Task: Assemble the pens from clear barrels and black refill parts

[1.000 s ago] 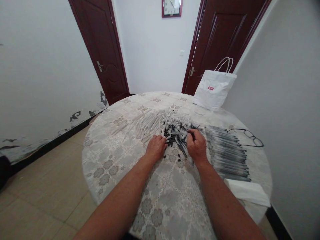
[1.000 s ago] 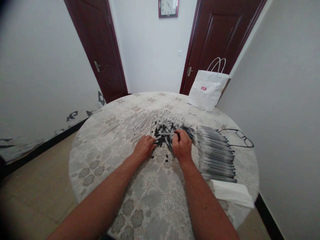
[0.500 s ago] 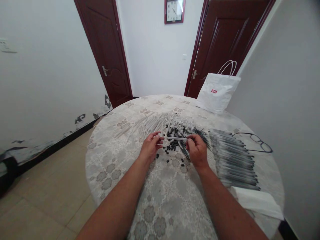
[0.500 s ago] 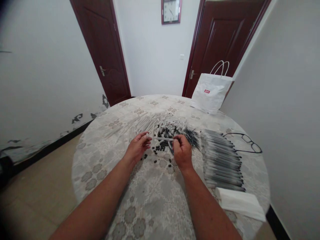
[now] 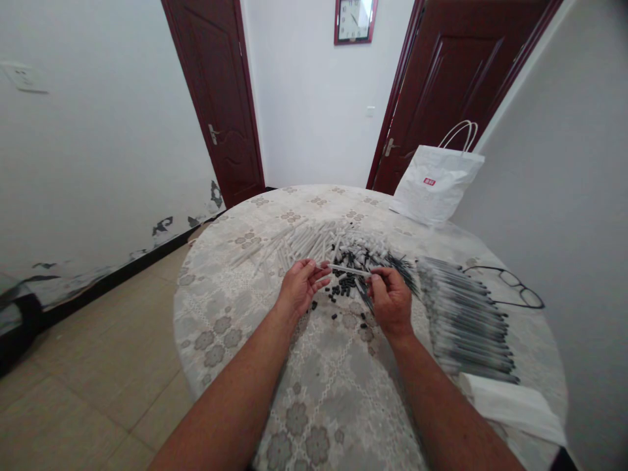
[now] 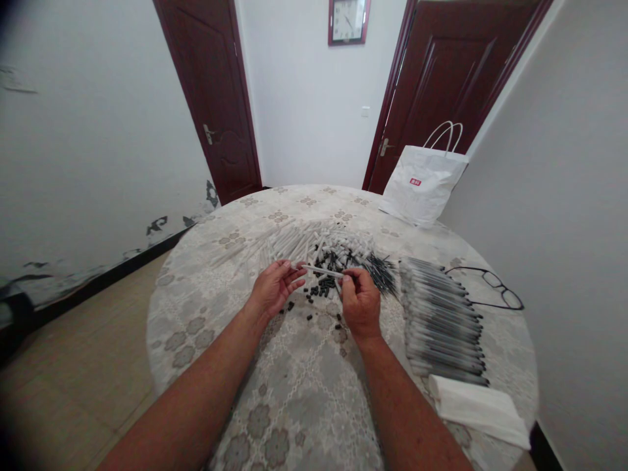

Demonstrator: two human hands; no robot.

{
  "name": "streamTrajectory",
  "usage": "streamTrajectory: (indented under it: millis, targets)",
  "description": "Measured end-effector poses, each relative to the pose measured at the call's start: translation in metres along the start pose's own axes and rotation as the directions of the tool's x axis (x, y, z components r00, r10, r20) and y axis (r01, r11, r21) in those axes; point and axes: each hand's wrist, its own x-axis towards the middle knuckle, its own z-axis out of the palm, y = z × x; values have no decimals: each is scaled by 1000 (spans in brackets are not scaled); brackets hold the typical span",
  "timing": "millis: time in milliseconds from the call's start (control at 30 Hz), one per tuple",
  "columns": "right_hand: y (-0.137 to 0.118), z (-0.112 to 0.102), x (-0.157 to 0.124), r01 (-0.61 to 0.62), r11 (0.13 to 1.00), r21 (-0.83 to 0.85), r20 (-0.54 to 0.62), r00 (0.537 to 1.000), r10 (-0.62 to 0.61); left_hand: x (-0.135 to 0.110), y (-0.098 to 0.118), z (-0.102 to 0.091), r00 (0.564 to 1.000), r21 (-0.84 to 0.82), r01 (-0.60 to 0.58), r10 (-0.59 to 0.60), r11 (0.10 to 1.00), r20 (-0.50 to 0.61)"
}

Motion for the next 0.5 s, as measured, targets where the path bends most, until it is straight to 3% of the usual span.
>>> streamTrajectory:
  millis: [367, 500]
  targets:
    - [1, 5, -5, 88, 992, -88, 67, 994, -82, -4, 0, 4, 999, 11, 9, -9, 1000, 34]
    - [0, 5, -7, 181, 963, -200, 137, 978, -156, -2, 0, 3, 1000, 17, -8, 8, 1000, 10]
